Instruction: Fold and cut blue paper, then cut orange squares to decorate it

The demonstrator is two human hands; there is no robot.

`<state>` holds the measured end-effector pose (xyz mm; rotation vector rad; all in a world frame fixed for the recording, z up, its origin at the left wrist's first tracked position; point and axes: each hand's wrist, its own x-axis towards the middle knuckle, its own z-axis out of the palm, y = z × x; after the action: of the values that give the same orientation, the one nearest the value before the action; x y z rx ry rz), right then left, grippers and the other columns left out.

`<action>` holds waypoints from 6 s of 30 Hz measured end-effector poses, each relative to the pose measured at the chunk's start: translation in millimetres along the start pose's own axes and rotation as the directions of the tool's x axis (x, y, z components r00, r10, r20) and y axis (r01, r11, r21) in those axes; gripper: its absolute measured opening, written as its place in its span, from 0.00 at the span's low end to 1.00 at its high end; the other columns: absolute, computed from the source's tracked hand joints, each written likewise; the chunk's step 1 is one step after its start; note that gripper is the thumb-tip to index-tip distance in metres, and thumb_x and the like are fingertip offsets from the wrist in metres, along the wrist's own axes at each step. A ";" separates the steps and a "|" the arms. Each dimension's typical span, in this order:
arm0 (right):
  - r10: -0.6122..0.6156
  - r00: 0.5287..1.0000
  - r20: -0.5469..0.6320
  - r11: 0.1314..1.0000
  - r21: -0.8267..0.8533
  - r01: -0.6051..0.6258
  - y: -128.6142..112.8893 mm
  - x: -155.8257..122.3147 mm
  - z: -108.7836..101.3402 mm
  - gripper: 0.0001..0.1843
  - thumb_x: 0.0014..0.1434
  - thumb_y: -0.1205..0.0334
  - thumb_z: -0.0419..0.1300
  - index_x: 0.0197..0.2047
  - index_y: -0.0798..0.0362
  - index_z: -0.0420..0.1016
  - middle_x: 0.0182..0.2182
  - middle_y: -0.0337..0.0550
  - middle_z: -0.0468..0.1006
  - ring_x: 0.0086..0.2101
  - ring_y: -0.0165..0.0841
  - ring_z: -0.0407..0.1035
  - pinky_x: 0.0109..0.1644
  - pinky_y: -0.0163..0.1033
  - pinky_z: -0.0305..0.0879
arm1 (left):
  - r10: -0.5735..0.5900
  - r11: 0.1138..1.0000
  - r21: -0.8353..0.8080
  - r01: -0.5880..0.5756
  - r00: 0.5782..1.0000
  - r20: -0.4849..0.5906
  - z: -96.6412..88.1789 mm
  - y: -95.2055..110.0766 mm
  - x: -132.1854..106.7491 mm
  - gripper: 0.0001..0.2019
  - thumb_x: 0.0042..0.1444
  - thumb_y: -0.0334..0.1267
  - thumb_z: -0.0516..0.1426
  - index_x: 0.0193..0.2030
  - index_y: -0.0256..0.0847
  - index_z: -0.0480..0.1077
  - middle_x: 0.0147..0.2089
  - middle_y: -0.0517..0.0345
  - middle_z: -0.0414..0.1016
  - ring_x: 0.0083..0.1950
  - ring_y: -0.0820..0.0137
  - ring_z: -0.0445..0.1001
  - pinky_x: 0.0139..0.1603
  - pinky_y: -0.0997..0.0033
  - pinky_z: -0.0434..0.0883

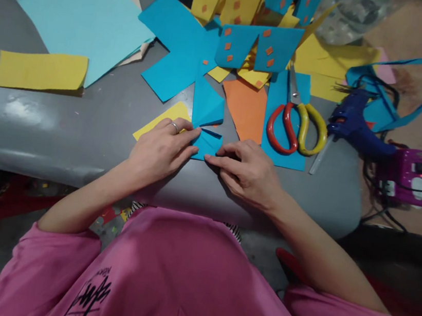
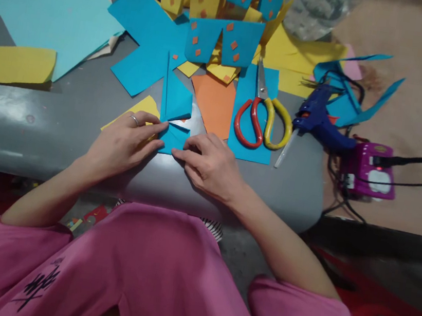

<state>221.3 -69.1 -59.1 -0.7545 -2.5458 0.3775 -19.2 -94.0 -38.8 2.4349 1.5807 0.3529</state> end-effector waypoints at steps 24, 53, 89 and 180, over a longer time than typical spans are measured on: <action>0.039 0.999 0.011 0.996 -0.079 -0.038 -2.9 0.6 1.4 0.19 0.66 0.65 0.52 0.55 0.51 0.79 0.42 0.50 0.78 0.40 0.40 0.70 0.42 0.46 0.67 | 0.095 0.995 0.038 -0.089 0.977 -0.192 9.7 -3.2 -16.0 0.17 0.67 0.52 0.54 0.49 0.42 0.77 0.52 0.52 0.82 0.49 0.63 0.79 0.51 0.63 0.74; -0.036 0.994 -0.101 0.962 -0.275 0.007 -11.5 -2.8 9.1 0.11 0.69 0.58 0.58 0.44 0.53 0.80 0.36 0.47 0.81 0.36 0.36 0.70 0.38 0.41 0.61 | 0.543 0.800 0.158 -0.579 0.810 0.222 -18.2 -8.1 20.3 0.19 0.71 0.48 0.48 0.43 0.40 0.76 0.37 0.49 0.79 0.42 0.63 0.74 0.40 0.64 0.67; 0.199 0.966 -0.164 0.980 0.033 -0.196 -18.4 -9.0 1.1 0.12 0.70 0.54 0.56 0.40 0.51 0.76 0.38 0.47 0.81 0.39 0.37 0.73 0.44 0.43 0.66 | 0.612 0.790 0.093 -0.606 0.772 -0.171 6.2 -15.5 10.4 0.33 0.64 0.26 0.53 0.74 0.46 0.51 0.64 0.46 0.72 0.62 0.63 0.72 0.61 0.60 0.70; 0.651 0.747 -0.134 0.612 0.675 -0.412 26.6 64.4 -30.4 0.20 0.52 0.41 0.67 0.30 0.51 0.75 0.26 0.39 0.75 0.30 0.32 0.68 0.38 0.40 0.65 | 0.182 0.784 -0.621 0.020 0.949 0.259 -80.8 -41.1 146.1 0.13 0.53 0.48 0.60 0.38 0.46 0.83 0.30 0.56 0.81 0.33 0.68 0.79 0.37 0.66 0.75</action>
<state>200.1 -7.0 -20.8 -1.1854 -1.6111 1.0892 -22.6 60.3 37.1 1.9241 1.0116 0.4058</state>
